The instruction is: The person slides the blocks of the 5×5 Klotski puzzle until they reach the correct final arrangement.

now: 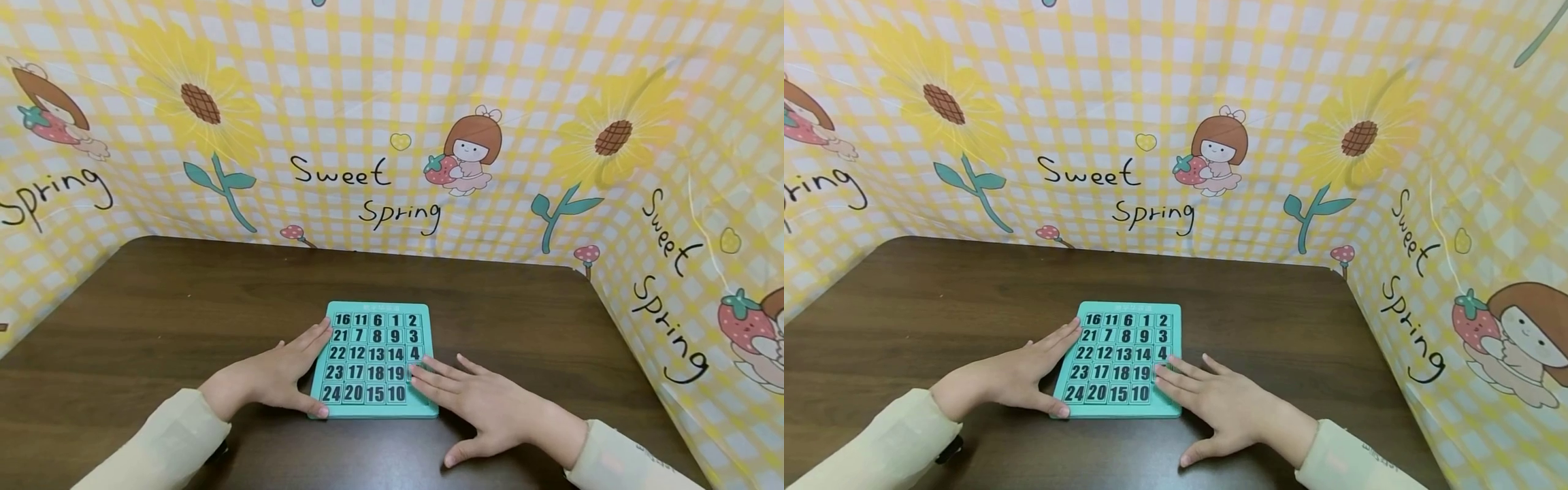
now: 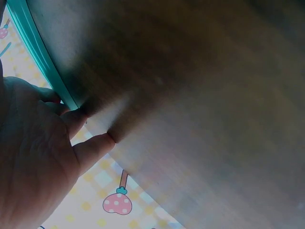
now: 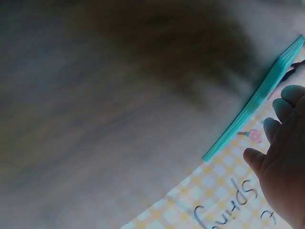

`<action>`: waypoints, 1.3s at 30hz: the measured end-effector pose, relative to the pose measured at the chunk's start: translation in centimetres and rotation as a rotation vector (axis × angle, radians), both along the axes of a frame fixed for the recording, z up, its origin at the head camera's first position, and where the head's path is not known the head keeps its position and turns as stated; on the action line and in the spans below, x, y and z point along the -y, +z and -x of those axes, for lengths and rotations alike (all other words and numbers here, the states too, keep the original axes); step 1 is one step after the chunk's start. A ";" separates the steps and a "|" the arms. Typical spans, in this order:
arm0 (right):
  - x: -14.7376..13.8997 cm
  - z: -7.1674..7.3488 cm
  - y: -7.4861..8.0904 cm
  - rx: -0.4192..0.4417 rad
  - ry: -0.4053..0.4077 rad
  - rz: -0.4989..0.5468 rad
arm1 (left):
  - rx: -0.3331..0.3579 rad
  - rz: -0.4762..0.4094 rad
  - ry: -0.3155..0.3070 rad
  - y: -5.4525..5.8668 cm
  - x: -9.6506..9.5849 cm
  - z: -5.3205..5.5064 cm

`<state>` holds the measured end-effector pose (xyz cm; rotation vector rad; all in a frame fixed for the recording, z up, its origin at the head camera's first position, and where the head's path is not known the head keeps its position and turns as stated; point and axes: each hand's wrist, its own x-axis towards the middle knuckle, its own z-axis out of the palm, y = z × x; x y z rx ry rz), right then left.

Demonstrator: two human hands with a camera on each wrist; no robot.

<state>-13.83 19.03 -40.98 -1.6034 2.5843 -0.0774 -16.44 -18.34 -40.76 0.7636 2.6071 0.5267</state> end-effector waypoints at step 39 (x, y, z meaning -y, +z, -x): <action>-1.2 -1.5 -0.3 -0.070 0.008 -0.018 | 0.017 0.003 -0.003 0.4 0.0 0.0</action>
